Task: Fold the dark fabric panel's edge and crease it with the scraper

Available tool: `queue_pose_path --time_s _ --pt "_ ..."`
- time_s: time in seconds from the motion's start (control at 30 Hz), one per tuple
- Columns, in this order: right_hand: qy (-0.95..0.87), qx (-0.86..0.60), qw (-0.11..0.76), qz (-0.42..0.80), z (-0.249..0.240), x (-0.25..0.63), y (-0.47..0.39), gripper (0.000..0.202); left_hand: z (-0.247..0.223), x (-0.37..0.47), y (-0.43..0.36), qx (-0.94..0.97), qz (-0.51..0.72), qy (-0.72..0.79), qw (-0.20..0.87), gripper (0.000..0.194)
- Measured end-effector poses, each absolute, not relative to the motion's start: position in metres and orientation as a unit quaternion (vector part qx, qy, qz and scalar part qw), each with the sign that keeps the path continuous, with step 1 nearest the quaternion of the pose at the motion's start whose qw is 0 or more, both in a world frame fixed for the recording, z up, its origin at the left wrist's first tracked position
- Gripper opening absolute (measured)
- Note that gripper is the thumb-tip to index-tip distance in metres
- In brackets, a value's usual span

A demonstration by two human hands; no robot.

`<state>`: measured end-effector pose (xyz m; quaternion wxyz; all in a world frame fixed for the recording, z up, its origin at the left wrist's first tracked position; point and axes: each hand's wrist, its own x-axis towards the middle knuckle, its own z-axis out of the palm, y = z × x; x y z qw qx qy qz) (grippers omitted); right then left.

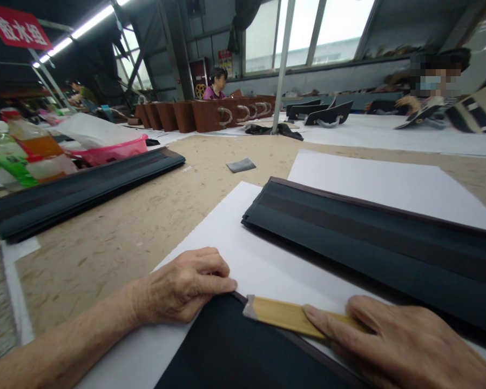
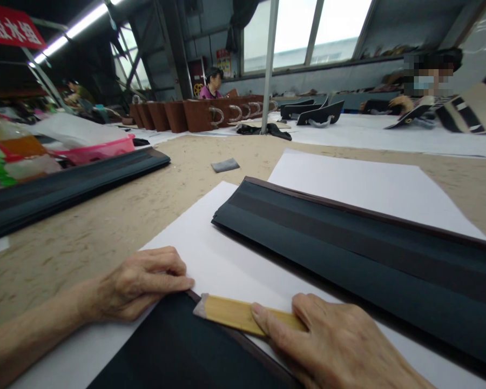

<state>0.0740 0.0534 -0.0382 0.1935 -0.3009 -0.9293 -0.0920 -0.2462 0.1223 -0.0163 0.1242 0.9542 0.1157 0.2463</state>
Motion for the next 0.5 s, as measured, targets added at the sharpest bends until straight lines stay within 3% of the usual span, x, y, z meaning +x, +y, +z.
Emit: queue_pose_path --time_s 0.33,0.5 --pt "-0.936 -0.297 0.176 -0.073 -0.033 0.060 0.064 0.040 -0.013 -0.252 0.121 0.948 0.250 0.136 0.140 0.035" --pt "-0.941 -0.271 0.192 -0.072 -0.035 0.063 0.071 0.042 -0.011 -0.258 0.104 0.942 0.275 0.189 0.047 0.026"
